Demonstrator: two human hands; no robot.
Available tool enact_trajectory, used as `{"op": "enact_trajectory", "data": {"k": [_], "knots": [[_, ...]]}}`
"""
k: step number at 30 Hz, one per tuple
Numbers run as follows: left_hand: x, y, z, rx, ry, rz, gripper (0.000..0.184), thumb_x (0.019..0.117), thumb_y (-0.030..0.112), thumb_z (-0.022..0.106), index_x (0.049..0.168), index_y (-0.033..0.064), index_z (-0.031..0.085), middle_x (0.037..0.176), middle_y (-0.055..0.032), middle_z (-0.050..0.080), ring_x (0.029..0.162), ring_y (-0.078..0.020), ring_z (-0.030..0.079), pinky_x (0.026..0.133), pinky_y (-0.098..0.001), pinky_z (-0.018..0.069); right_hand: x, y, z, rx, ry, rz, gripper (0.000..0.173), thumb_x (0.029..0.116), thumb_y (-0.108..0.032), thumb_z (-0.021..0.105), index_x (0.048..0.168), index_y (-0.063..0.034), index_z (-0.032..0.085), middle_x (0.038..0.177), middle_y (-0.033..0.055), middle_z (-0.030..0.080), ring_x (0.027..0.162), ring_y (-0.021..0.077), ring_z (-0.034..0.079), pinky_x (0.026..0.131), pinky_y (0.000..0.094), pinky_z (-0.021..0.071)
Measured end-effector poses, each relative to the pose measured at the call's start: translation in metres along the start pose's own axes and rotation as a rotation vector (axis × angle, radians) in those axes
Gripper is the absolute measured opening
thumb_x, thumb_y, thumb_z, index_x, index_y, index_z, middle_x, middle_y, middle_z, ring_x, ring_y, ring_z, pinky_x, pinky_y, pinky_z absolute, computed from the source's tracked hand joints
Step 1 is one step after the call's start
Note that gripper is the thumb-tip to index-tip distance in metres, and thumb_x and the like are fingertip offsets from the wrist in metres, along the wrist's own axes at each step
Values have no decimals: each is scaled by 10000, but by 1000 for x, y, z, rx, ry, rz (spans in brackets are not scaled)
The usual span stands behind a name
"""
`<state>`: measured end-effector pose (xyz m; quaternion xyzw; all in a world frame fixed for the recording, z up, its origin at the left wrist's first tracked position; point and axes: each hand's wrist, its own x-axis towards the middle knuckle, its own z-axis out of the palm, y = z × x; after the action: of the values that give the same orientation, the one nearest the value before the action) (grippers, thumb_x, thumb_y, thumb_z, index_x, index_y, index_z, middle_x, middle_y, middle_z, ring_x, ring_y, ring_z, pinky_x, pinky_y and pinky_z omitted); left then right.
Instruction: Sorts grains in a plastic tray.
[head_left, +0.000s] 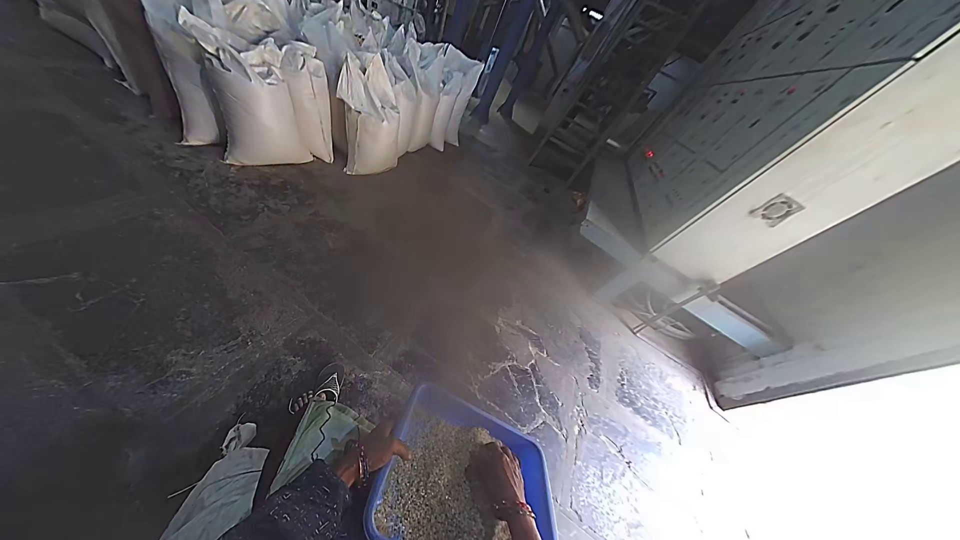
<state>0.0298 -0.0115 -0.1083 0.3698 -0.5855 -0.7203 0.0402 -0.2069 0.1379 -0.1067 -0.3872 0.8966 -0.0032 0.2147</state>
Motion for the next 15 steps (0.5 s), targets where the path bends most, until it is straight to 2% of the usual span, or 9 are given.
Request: {"op": "enact_trajectory", "data": {"k": [12,15], "knots": [[-1,2,-1,16,-6,-9,543,867,-32,714,1373,-79,521,1280,-265,597,1140,-303,609,1002,-445,484,1,0,-1,-12,-31,19,419,1050,-342,573,1252,5,692,1339,240,637,1341,385,543,1162,512,378],[-1,2,0,10,-1,-2,555,860,-29,719,1373,-81,516,1271,-265,599,1135,-303,613,998,-444,489,1,2,1,6,-14,11,403,1049,-314,579,1257,11,693,1347,243,635,1351,386,537,1179,513,357]]}}
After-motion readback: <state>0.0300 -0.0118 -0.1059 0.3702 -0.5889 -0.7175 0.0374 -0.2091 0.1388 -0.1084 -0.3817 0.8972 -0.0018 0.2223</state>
